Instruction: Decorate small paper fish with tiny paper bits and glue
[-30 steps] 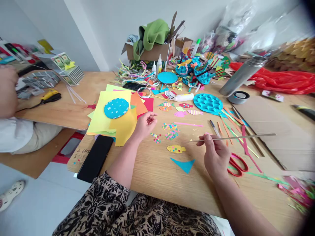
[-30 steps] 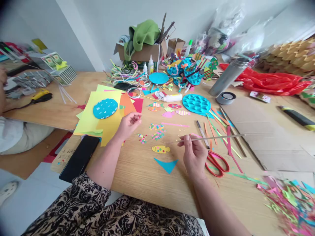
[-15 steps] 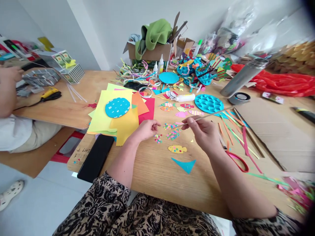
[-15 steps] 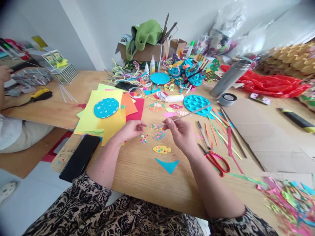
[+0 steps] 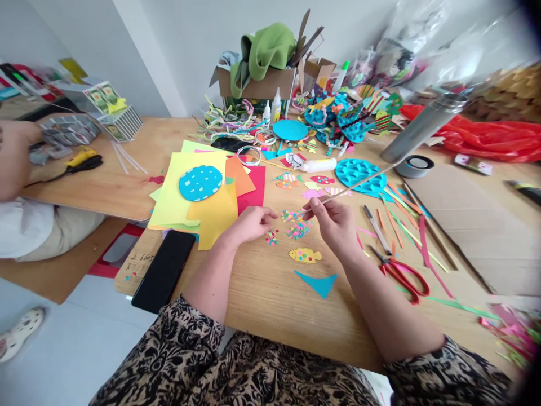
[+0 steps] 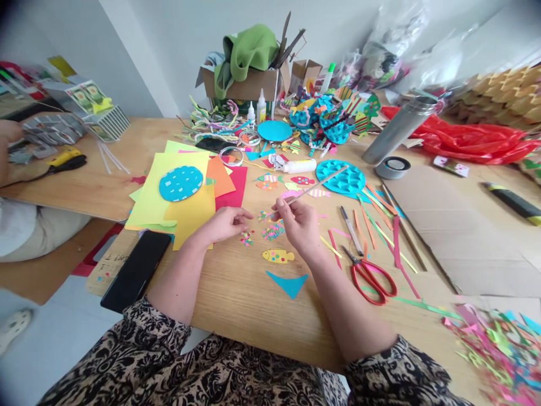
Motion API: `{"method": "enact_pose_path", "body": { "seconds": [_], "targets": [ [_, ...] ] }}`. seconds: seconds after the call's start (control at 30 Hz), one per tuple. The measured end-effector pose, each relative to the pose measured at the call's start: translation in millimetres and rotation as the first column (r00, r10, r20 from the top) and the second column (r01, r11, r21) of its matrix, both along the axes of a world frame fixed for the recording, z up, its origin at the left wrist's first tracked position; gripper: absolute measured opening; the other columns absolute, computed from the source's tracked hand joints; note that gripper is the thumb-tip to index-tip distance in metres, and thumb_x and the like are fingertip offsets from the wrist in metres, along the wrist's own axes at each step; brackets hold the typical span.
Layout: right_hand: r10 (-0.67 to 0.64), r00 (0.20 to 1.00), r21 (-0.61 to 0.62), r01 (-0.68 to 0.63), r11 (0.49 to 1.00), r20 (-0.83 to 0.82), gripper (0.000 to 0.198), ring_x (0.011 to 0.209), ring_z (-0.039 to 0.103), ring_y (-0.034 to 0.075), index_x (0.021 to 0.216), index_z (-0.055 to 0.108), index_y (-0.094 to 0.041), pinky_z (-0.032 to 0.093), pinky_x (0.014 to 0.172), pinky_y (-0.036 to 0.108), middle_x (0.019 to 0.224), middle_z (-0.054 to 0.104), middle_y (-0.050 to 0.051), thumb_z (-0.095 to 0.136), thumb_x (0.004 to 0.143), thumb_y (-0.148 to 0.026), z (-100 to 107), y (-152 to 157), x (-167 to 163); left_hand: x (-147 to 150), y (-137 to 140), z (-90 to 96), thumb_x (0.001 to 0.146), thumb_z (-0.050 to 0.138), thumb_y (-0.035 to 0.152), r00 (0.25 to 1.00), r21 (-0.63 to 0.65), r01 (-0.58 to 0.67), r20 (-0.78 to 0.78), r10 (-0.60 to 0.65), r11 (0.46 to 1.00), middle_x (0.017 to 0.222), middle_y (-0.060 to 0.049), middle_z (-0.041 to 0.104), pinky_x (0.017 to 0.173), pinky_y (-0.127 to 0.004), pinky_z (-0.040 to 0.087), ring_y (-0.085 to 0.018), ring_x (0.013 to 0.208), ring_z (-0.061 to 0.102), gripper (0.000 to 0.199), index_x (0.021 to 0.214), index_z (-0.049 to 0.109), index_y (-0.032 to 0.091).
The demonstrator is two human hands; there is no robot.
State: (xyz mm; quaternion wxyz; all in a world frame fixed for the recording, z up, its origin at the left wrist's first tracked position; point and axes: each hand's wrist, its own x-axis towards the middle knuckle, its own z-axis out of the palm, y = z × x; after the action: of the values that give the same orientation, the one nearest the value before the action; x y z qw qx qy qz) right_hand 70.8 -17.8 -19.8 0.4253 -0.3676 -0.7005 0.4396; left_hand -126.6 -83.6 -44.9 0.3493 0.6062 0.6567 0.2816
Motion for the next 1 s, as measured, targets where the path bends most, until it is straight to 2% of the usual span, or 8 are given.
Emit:
{"method": "enact_pose_path", "body": {
  "seconds": [0.2,0.37,0.5,0.67,0.87,1.0],
  "targets": [
    [0.128,0.983,0.108,-0.143,0.984,0.132,0.04,0.068,0.064,0.017,0.074,0.065,-0.019,0.048,0.062,0.029,0.074,0.069,0.005,0.049,0.093,-0.05,-11,-9,-7,0,0,4.2,0.086,0.059,0.019,0.998,0.013,-0.065,0.02,0.065,0.998,0.062,-0.003,0.069,0.059,-0.024,0.048,-0.016,0.062,0.067,0.022,0.105,0.068,0.012],
    [0.22,0.948,0.237,-0.274,0.932,0.228,0.037,0.074,0.064,0.018,0.073,0.064,-0.022,0.049,0.069,0.031,0.079,0.07,0.005,0.045,0.096,-0.043,-15,-18,-14,-1,3,2.5,0.086,0.059,0.02,0.99,0.067,-0.137,0.04,0.135,0.988,0.062,-0.003,0.069,0.061,-0.024,0.049,-0.016,0.062,0.067,0.017,0.098,0.069,0.013],
    [0.248,0.934,0.295,-0.32,0.9,0.256,0.033,0.077,0.063,0.02,0.073,0.064,-0.022,0.048,0.073,0.034,0.079,0.07,0.006,0.045,0.096,-0.037,-17,-21,-17,-4,5,-0.6,0.087,0.058,0.02,0.978,0.109,-0.208,0.049,0.203,0.972,0.065,-0.003,0.07,0.063,-0.025,0.05,-0.016,0.063,0.068,0.016,0.098,0.068,0.015],
    [0.278,0.917,0.302,-0.361,0.883,0.285,0.031,0.081,0.062,0.021,0.076,0.063,-0.022,0.048,0.076,0.036,0.083,0.071,0.006,0.045,0.097,-0.035,-18,-23,-20,-7,7,-2.4,0.088,0.058,0.022,0.961,0.157,-0.278,0.057,0.272,0.948,0.064,-0.003,0.069,0.065,-0.026,0.051,-0.017,0.064,0.069,0.017,0.1,0.068,0.015],
    [0.287,0.915,0.31,-0.37,0.876,0.282,0.031,0.083,0.063,0.022,0.073,0.062,-0.022,0.048,0.081,0.039,0.085,0.072,0.007,0.046,0.096,-0.035,-23,-25,-22,-6,7,-3.4,0.088,0.058,0.023,0.956,0.186,-0.294,0.064,0.287,0.938,0.065,-0.002,0.069,0.064,-0.025,0.05,-0.017,0.063,0.068,0.014,0.097,0.067,0.016],
    [0.275,0.93,0.268,-0.337,0.903,0.243,0.034,0.081,0.063,0.02,0.074,0.064,-0.022,0.049,0.077,0.036,0.082,0.071,0.006,0.045,0.097,-0.038,-20,-24,-22,-5,6,-2.7,0.088,0.059,0.023,0.951,0.188,-0.309,0.067,0.301,0.932,0.066,-0.002,0.069,0.065,-0.025,0.05,-0.016,0.064,0.068,0.013,0.096,0.067,0.017]
  ]
}}
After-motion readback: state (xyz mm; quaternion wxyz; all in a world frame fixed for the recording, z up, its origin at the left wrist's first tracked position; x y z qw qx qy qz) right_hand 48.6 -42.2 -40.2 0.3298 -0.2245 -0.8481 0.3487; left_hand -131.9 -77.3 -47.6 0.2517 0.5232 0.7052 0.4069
